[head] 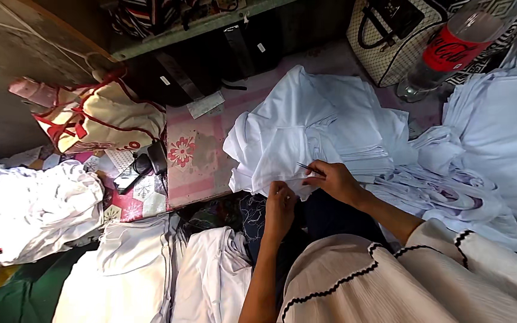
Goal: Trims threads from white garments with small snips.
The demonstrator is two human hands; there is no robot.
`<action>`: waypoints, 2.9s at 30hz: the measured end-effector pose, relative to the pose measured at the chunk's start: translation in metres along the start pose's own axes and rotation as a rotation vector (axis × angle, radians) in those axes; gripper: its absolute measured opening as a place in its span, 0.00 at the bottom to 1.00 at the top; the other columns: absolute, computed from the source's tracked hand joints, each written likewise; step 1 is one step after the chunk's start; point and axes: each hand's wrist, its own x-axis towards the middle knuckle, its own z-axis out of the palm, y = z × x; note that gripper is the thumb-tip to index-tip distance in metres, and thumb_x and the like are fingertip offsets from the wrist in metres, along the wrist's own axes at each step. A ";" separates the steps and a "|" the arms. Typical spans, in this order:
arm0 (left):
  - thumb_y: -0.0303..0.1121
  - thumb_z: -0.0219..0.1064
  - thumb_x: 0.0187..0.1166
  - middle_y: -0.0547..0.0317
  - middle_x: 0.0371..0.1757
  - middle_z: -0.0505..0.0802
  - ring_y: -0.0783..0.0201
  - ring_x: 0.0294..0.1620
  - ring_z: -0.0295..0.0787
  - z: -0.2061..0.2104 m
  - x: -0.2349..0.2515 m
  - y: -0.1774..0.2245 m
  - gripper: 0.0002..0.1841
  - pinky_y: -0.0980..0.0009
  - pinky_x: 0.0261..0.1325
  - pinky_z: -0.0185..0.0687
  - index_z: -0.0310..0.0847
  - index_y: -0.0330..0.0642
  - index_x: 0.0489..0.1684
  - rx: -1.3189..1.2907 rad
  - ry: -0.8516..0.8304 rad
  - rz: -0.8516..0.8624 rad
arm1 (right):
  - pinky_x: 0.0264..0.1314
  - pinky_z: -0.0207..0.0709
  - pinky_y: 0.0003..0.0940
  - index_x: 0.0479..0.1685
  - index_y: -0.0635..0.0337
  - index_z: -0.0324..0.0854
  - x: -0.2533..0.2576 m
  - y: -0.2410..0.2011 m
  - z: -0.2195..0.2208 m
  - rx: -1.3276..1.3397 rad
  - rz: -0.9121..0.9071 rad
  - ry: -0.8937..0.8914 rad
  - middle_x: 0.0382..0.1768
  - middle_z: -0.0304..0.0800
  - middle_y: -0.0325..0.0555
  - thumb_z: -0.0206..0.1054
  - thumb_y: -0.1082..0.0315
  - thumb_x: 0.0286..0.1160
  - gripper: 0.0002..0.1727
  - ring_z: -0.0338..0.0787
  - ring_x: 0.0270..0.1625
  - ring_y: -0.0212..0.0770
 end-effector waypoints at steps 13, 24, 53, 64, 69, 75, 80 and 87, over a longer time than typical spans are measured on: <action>0.27 0.70 0.75 0.37 0.47 0.89 0.46 0.48 0.90 0.035 0.024 0.006 0.08 0.58 0.48 0.88 0.90 0.29 0.38 0.313 0.338 -0.060 | 0.21 0.57 0.20 0.49 0.61 0.83 0.005 -0.004 -0.011 0.506 0.425 -0.295 0.19 0.64 0.28 0.42 0.55 0.97 0.25 0.61 0.17 0.23; 0.23 0.68 0.72 0.50 0.34 0.91 0.72 0.33 0.86 0.017 0.014 0.003 0.05 0.80 0.39 0.82 0.89 0.28 0.34 -0.056 0.295 -0.074 | 0.16 0.50 0.17 0.41 0.55 0.80 0.012 -0.005 0.004 0.758 0.543 -0.430 0.14 0.61 0.24 0.45 0.55 0.97 0.21 0.56 0.13 0.21; 0.19 0.76 0.67 0.44 0.41 0.95 0.67 0.39 0.96 0.018 0.034 0.033 0.42 0.73 0.51 0.91 0.54 0.12 0.81 -0.269 0.399 -0.136 | 0.32 0.71 0.19 0.39 0.64 0.87 0.027 -0.022 0.005 0.525 0.253 -0.044 0.24 0.82 0.34 0.70 0.70 0.79 0.06 0.76 0.25 0.21; 0.22 0.69 0.78 0.56 0.30 0.96 0.72 0.29 0.94 0.005 0.027 0.031 0.05 0.75 0.40 0.93 0.90 0.27 0.39 -0.357 0.295 -0.113 | 0.22 0.60 0.16 0.34 0.61 0.85 0.021 -0.024 -0.002 0.681 0.319 -0.089 0.18 0.75 0.28 0.68 0.69 0.81 0.07 0.66 0.18 0.19; 0.21 0.67 0.79 0.60 0.27 0.94 0.72 0.27 0.93 0.004 0.018 0.024 0.04 0.73 0.36 0.93 0.86 0.27 0.40 -0.502 0.258 -0.202 | 0.21 0.55 0.16 0.46 0.59 0.86 0.006 -0.029 -0.036 0.594 0.325 -0.292 0.17 0.64 0.23 0.45 0.57 0.96 0.23 0.61 0.17 0.19; 0.20 0.68 0.77 0.62 0.25 0.94 0.74 0.25 0.91 0.005 0.012 0.026 0.03 0.76 0.34 0.91 0.87 0.29 0.37 -0.500 0.287 -0.198 | 0.24 0.57 0.19 0.41 0.60 0.88 0.002 -0.027 -0.034 0.335 0.336 -0.403 0.18 0.65 0.25 0.51 0.55 0.95 0.23 0.62 0.19 0.20; 0.19 0.68 0.76 0.61 0.26 0.94 0.75 0.25 0.92 0.007 0.012 0.027 0.02 0.77 0.34 0.91 0.87 0.28 0.37 -0.475 0.303 -0.165 | 0.26 0.58 0.19 0.37 0.60 0.86 0.015 -0.028 -0.022 0.335 0.311 -0.400 0.17 0.64 0.25 0.52 0.57 0.94 0.23 0.62 0.19 0.20; 0.25 0.70 0.74 0.56 0.30 0.94 0.72 0.28 0.91 -0.001 0.002 0.024 0.05 0.75 0.37 0.89 0.90 0.30 0.35 -0.149 0.176 -0.182 | 0.28 0.60 0.20 0.39 0.60 0.87 0.007 -0.021 -0.022 0.271 0.235 -0.333 0.19 0.67 0.27 0.52 0.58 0.94 0.22 0.65 0.21 0.21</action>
